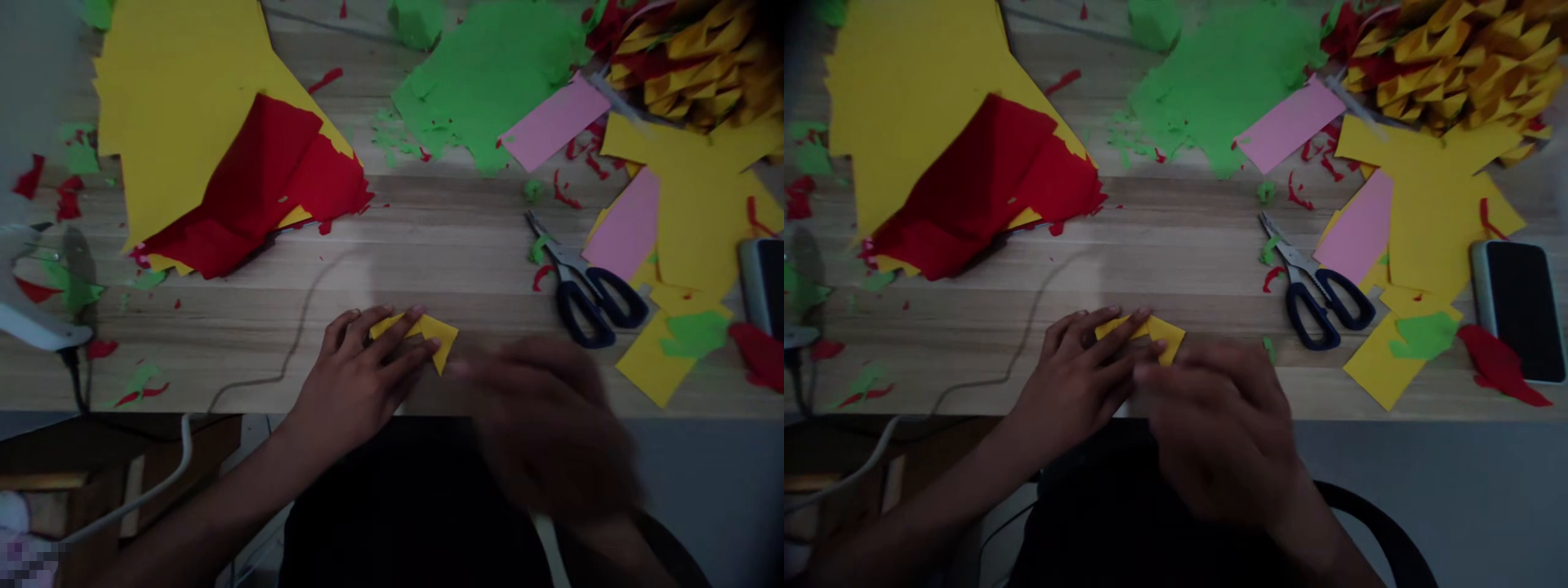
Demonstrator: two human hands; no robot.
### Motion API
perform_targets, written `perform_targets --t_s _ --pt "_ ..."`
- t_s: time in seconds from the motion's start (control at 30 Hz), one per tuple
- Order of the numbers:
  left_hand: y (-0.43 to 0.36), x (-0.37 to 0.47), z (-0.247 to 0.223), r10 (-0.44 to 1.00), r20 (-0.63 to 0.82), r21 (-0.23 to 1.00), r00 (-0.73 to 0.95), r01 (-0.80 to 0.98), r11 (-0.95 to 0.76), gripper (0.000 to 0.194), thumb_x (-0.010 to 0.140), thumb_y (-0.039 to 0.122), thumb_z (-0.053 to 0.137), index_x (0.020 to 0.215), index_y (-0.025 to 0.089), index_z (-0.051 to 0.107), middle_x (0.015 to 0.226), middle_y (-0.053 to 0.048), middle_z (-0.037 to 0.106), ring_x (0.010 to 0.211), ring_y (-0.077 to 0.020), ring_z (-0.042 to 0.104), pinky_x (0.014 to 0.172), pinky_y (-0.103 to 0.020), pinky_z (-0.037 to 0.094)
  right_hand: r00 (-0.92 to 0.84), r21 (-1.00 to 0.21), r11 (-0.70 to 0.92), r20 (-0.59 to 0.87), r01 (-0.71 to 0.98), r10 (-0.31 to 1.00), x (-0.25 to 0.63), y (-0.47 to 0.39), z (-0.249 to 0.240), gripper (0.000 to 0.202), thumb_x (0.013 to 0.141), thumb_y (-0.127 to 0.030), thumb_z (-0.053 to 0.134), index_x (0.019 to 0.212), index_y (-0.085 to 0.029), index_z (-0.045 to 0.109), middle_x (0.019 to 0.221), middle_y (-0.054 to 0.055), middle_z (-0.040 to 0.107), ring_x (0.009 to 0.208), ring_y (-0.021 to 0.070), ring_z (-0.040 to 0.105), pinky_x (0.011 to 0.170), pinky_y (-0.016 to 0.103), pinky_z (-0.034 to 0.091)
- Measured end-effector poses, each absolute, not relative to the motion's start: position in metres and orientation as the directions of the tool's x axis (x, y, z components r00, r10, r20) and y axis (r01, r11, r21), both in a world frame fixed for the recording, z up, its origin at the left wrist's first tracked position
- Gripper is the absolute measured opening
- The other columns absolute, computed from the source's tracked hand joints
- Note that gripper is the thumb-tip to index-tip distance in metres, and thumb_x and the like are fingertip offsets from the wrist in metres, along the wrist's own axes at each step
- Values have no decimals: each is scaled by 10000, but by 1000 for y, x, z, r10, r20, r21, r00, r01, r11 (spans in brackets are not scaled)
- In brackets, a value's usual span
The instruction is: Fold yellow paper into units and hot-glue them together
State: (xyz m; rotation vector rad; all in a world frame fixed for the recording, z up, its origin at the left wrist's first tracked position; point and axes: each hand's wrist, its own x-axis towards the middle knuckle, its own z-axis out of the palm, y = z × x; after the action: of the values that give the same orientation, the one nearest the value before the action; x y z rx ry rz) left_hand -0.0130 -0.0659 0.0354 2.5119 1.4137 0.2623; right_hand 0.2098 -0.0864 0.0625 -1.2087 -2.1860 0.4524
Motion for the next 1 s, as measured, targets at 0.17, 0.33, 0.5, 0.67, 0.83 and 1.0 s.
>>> perform_targets --t_s 0.17,0.33,0.5,0.67,0.83,1.0 --pt "-66 -14 37 854 21 293 521 813 -503 427 1004 361 498 1429 397 513 1568 60 438 1363 -299 432 1080 -526 311 -426 -411 477 215 777 879 199 -55 26 264 939 -255 637 1194 -217 579 1341 24 668 1203 275 563 1019 446 443" --pt "-65 -14 36 847 16 282 531 811 -513 428 1002 355 498 1428 390 517 1568 50 440 1364 -301 432 1078 -528 312 -453 -346 494 196 798 870 206 -66 26 309 970 -248 587 1277 -212 566 1354 10 663 1257 296 527 1064 476 386" --pt "-64 -16 35 847 22 261 531 815 -518 419 1001 358 498 1417 392 529 1570 57 436 1366 -303 430 1076 -520 318 -470 -343 514 207 786 858 206 -68 26 313 961 -209 596 1272 -245 574 1307 -28 690 1210 272 546 1079 466 354" --pt "-67 -11 38 849 19 254 529 818 -516 396 1000 347 500 1389 398 557 1558 61 455 1357 -302 441 1072 -515 325 -375 -337 423 200 841 905 220 -70 29 274 950 -208 609 1224 -215 610 1206 8 731 1109 273 573 1030 450 385" --pt "-87 16 39 894 11 262 447 862 -434 499 955 381 577 1445 317 512 1600 -30 392 1351 -315 440 1060 -498 328 -285 -393 343 199 853 938 212 -63 37 224 958 -273 597 1146 -167 655 1062 84 705 954 259 580 880 403 467" --pt "-101 23 36 901 10 278 434 864 -419 578 960 458 553 1484 233 457 1603 -11 383 1405 -275 383 1107 -467 284 -220 -358 242 99 902 970 191 -59 37 157 940 -264 616 1070 -185 655 978 83 636 922 273 562 844 426 437"
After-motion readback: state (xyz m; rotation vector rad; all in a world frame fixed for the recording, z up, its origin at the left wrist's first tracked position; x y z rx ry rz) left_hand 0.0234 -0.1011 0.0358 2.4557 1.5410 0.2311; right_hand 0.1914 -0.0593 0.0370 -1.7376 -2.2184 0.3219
